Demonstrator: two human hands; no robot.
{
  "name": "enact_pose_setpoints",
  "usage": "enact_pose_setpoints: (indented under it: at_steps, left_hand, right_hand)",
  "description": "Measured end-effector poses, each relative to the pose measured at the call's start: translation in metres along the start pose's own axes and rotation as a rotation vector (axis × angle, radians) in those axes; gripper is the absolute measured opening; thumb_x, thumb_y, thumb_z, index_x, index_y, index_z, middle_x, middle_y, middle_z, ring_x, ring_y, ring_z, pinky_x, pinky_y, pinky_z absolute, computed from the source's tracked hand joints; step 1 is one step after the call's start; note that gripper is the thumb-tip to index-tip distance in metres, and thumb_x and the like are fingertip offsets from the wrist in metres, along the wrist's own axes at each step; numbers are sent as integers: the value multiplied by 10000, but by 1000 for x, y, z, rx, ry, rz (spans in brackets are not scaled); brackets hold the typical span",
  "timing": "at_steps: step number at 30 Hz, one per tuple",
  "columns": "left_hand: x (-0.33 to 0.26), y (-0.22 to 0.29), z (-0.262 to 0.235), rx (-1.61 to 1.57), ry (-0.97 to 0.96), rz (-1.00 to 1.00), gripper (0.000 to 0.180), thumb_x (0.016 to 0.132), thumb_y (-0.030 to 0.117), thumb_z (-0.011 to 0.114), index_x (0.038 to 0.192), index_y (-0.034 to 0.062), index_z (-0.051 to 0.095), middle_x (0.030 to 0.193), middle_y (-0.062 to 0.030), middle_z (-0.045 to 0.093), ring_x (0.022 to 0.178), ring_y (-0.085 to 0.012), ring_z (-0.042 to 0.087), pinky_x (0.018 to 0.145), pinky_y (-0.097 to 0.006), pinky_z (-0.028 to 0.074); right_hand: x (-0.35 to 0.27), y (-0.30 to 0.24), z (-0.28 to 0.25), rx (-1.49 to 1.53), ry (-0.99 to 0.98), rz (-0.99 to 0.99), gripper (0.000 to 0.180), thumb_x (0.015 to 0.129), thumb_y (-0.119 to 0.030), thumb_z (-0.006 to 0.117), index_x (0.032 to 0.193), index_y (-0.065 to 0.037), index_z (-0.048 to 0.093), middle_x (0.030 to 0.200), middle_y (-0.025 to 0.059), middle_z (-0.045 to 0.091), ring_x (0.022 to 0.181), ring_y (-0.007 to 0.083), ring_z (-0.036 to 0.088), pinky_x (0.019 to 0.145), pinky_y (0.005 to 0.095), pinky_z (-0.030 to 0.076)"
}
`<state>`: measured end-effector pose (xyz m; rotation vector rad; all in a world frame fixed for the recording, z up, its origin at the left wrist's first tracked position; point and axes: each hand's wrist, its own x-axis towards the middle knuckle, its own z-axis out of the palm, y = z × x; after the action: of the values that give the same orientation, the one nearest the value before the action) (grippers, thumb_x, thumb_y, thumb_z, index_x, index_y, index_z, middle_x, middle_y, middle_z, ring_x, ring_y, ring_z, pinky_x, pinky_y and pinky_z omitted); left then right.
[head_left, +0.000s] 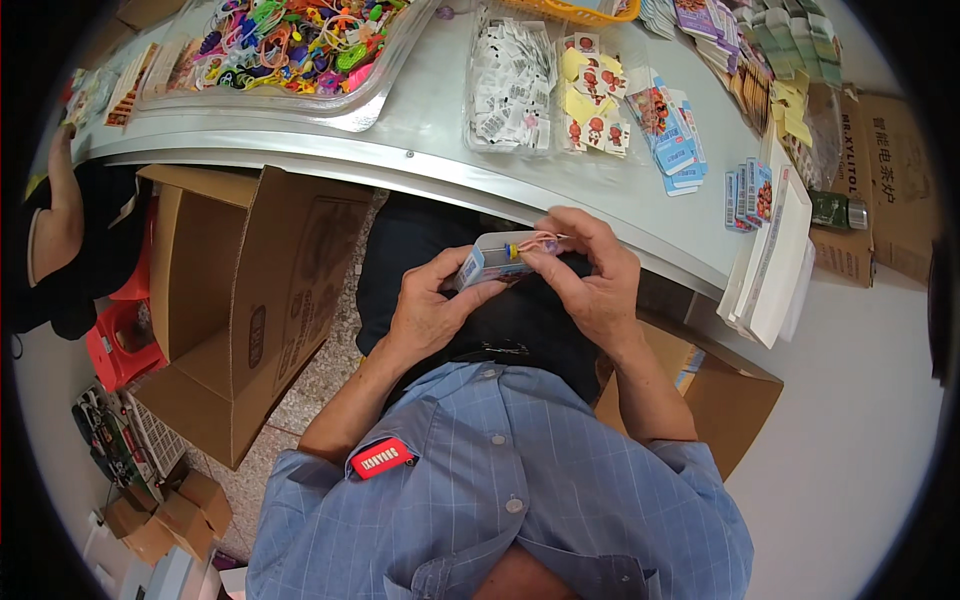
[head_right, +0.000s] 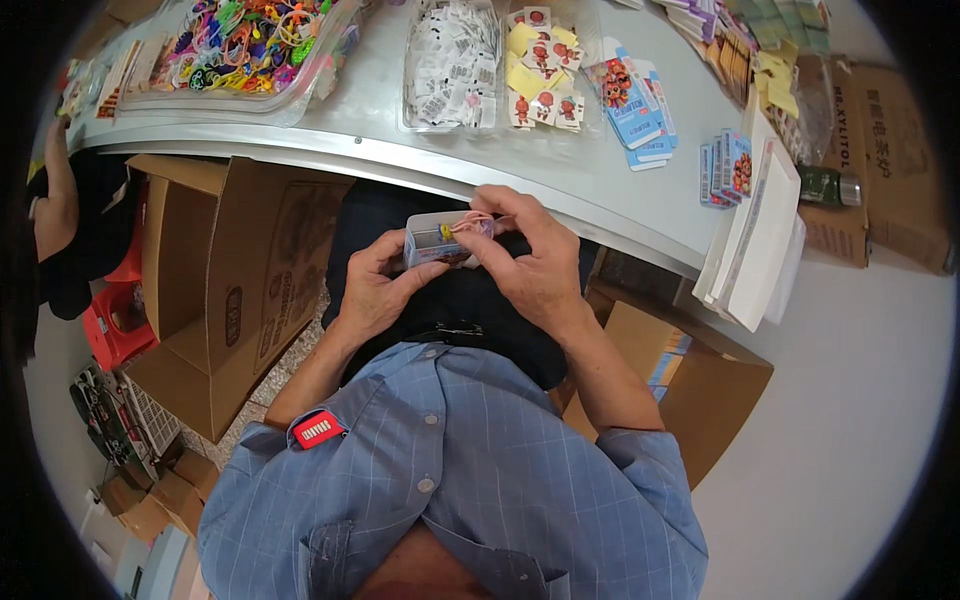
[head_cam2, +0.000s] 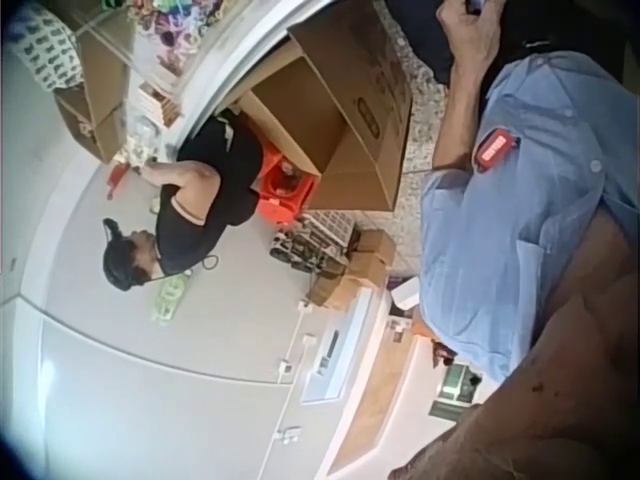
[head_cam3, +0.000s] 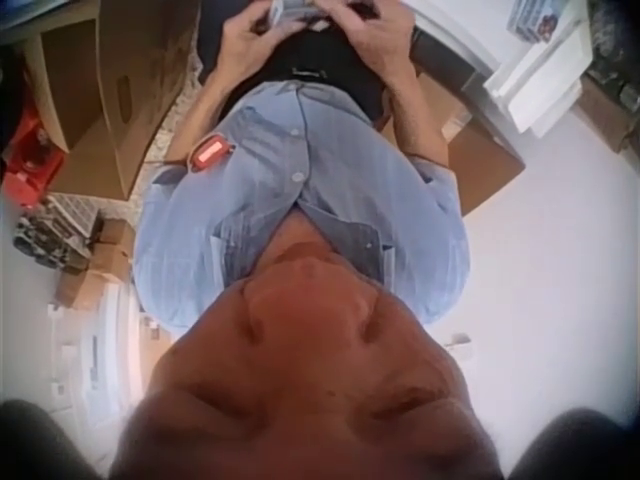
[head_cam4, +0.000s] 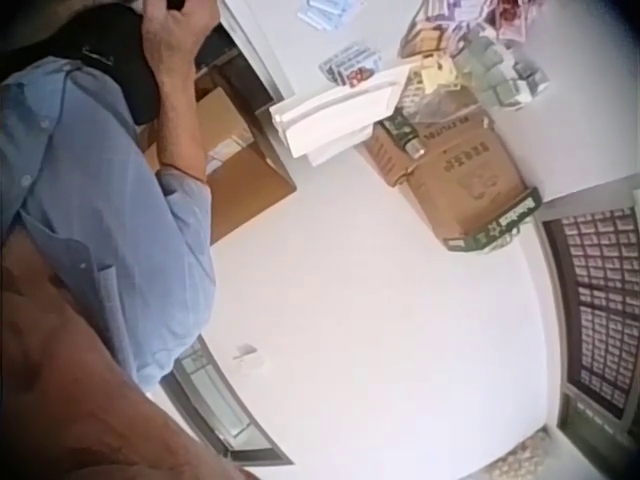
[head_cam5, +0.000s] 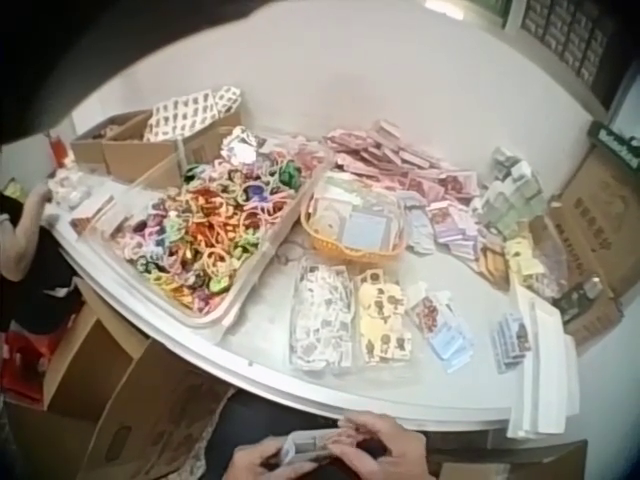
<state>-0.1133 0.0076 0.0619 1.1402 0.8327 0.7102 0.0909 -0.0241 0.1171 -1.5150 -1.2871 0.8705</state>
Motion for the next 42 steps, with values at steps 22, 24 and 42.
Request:
enact_pose_setpoints:
  at_steps: [22,24,42]
  left_hand:
    - [0,-13,-5,94,3,-32,368,865,87,794,1205,10,675,1015,-65,727,887,-92,641,792,-257,532]
    - [0,-15,-4,-6,23,-24,367,869,89,792,1208,12,674,1012,-61,726,879,-84,634,783,-255,532]
    - [-13,-22,-20,-164,40,-139,359,893,27,751,1228,-21,634,1083,-83,717,952,-114,671,846,-256,550]
  right_hand:
    - [11,-24,-2,-186,-194,-239,429,772,23,811,1169,-51,666,1105,104,691,835,182,671,686,285,550]
    - [14,-21,-10,-256,-212,-339,436,780,32,799,1185,-52,663,1125,107,689,803,178,665,661,279,542]
    - [-2,-14,-8,54,-114,25,223,938,-34,674,1158,6,667,1026,65,678,675,76,591,584,207,467]
